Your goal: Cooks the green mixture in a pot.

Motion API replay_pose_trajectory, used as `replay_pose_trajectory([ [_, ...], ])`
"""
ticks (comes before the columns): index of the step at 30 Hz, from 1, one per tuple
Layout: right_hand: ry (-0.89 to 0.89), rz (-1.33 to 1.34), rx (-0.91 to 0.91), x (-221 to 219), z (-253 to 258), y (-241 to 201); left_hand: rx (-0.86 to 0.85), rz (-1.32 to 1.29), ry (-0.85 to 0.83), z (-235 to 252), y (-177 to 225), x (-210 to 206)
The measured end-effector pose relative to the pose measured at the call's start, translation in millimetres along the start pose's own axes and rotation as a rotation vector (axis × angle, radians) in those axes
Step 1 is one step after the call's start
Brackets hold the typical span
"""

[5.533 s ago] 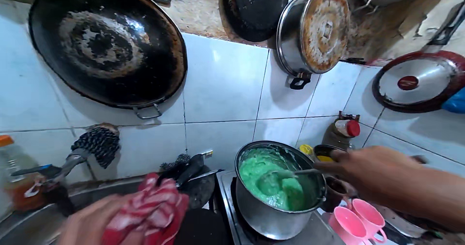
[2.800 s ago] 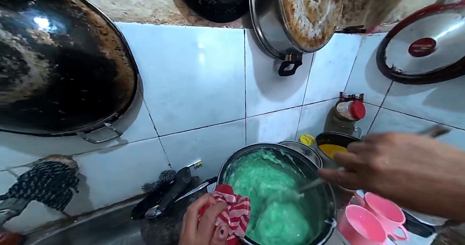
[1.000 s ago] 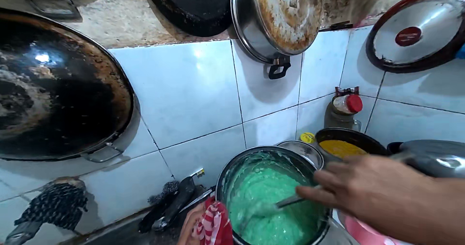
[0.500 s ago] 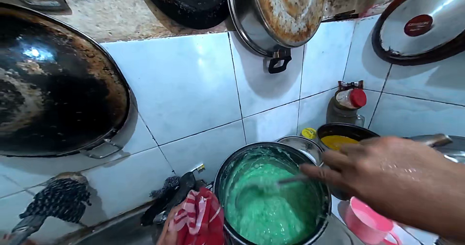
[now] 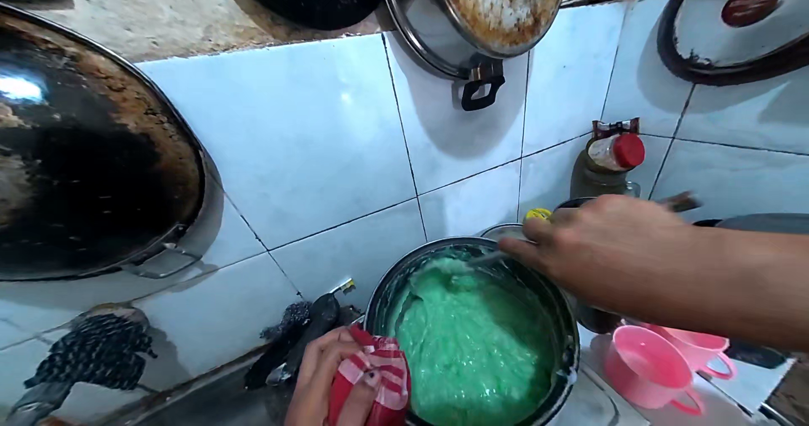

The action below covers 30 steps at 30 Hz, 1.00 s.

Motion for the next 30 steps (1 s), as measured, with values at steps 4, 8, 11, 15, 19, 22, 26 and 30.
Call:
replay_pose_trajectory([
  [4, -0.047, 0.148, 0.212, -14, 11, -24, 0.035, 0.388, -0.019, 4, 22, -7],
  [8, -0.043, 0.210, 0.242, 14, -42, -2, 0.018, 0.506, -0.040, 7, 26, -8],
  [11, -0.175, 0.243, 0.079, 25, -55, 22, -0.005, 0.499, -0.025, 10, 23, -11],
  [15, -0.127, -0.037, 0.172, -10, -18, 17, 0.038, 0.453, -0.019, 11, 23, -14],
  [19, 0.142, -0.202, 0.144, 2, 16, 9, 0.069, 0.447, -0.059, 12, 25, -12],
  [22, 0.290, -0.313, 0.225, 19, 23, -8, 0.025, 0.421, -0.011, 9, 21, -14],
  [26, -0.237, -0.279, 0.258, 18, 38, -31, -0.081, 0.429, 0.084, 2, 12, -20],
  [30, -0.654, -0.141, 0.184, 47, 29, -21, -0.040, 0.476, 0.090, 2, 17, -22],
])
Point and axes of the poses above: each hand's wrist, its own z-axis towards the middle knuckle, its own x-axis out of the back of the hand, y = z × x, the point moved 2 cm from there along z, towards the middle knuckle, and after that the axes turned 5 degrees about -z, right-handed, at the moved point
